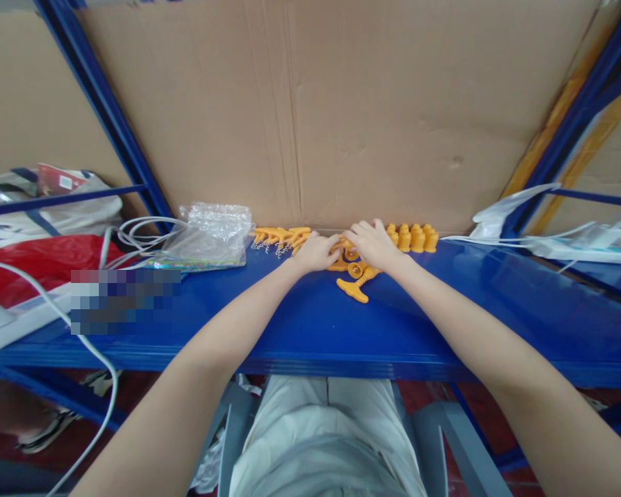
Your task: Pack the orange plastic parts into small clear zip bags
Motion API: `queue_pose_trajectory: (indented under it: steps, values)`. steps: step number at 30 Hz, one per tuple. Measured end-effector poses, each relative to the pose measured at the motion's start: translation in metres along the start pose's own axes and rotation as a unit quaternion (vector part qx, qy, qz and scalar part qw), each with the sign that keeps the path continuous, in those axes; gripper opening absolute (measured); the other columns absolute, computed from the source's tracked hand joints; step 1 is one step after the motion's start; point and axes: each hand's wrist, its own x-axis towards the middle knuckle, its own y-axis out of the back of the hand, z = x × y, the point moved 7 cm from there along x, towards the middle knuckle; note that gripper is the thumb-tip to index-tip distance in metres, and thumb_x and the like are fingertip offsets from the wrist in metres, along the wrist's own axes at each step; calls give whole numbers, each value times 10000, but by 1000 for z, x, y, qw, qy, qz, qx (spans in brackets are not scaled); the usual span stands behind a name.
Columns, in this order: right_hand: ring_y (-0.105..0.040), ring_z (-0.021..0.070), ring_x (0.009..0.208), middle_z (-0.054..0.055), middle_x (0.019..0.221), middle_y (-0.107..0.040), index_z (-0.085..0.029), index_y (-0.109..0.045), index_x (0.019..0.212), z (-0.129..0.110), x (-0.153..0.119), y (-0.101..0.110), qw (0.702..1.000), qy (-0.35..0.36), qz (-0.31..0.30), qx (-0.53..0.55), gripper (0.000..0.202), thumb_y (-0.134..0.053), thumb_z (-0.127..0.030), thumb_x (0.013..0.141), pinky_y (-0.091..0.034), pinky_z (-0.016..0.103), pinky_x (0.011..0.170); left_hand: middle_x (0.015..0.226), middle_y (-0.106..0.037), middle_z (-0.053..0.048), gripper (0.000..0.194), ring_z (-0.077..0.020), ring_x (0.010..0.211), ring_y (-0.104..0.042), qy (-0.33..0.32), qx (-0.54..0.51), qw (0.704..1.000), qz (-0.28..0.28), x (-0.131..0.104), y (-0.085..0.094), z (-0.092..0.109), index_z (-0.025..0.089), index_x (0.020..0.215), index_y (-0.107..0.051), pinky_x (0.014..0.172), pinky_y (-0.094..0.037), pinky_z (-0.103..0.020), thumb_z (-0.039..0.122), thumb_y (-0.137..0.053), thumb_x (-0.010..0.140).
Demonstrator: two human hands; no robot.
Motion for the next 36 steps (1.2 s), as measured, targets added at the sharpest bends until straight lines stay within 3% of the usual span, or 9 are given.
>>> queue_pose_trajectory:
  steps: [7, 11, 16, 20, 23, 25, 29, 33, 36]
  values:
    - [-504, 299, 1104, 171, 1140, -648, -151, -666, 1154, 4, 1, -1, 1000, -4, 11, -4, 362, -345, -129, 989, -293, 452, 936, 783, -736, -76, 232, -247, 765, -704, 21, -69, 997, 28, 0, 4, -2, 177, 988, -658, 732, -453, -334, 297, -471, 925]
    - [-478, 292, 1134, 149, 1195, -639, -193, -674, 1110, 6, 2, 4, 998, 3, 59, -9, 357, -346, -128, 986, -291, 477, 976, 716, -677, -43, 194, -212, 681, -645, 56, -185, 980, 50, 4, 6, -5, 178, 860, -635, 651, -433, -304, 315, -505, 904]
    - [-448, 296, 1187, 150, 1244, -623, -197, -655, 1109, 10, 2, 11, 997, -7, 78, -4, 362, -344, -85, 961, -286, 504, 1009, 518, -455, 62, 199, -106, 489, -448, 137, -414, 900, 21, 10, -3, -8, 185, 687, -538, 518, -337, -232, 255, -524, 873]
    - [-460, 299, 1163, 162, 1197, -631, -180, -636, 1108, 36, -4, 11, 993, -64, 98, 10, 372, -334, -54, 930, -300, 499, 1001, 476, -403, 83, 170, -83, 451, -400, 175, -502, 847, -11, 6, -12, -15, 184, 678, -539, 484, -322, -207, 201, -528, 847]
    - [-479, 321, 1143, 194, 1172, -624, -132, -641, 1103, 76, -17, -1, 982, -157, 99, 35, 321, -397, -88, 899, -335, 504, 971, 474, -426, 74, 201, -84, 452, -408, 201, -494, 846, 11, 2, -16, -34, 187, 667, -540, 472, -326, -203, 266, -588, 845]
    - [-484, 353, 1154, 202, 1179, -616, -130, -668, 1085, 105, -28, -14, 967, -229, 94, 64, 275, -486, -190, 886, -362, 531, 948, 509, -477, 55, 239, -96, 479, -446, 218, -470, 855, 36, -1, -18, -49, 191, 686, -551, 485, -359, -210, 346, -613, 856]
    - [-546, 384, 1167, 208, 1196, -643, -162, -728, 1072, 150, -52, -44, 914, -385, 30, 126, 301, -611, -298, 831, -430, 573, 927, 686, -609, -14, 200, -163, 694, -588, 248, -325, 904, 128, -6, -10, -78, 183, 715, -613, 661, -470, -272, 322, -622, 858]
    - [-651, 346, 1087, 135, 1100, -723, -222, -757, 1040, 160, -64, -64, 864, -459, -70, 192, 284, -693, -347, 793, -503, 459, 886, 865, -662, -73, 166, -229, 915, -624, 279, -187, 916, 220, -12, 7, -92, 164, 856, -712, 813, -483, -331, 315, -644, 856]
    - [-694, 284, 1020, 118, 1048, -744, -207, -763, 1030, 157, -64, -65, 847, -474, -91, 225, 246, -676, -305, 822, -517, 318, 806, 759, -635, -39, 205, -194, 798, -617, 272, -203, 915, 216, -11, 7, -93, 143, 996, -733, 768, -474, -295, 258, -615, 873]
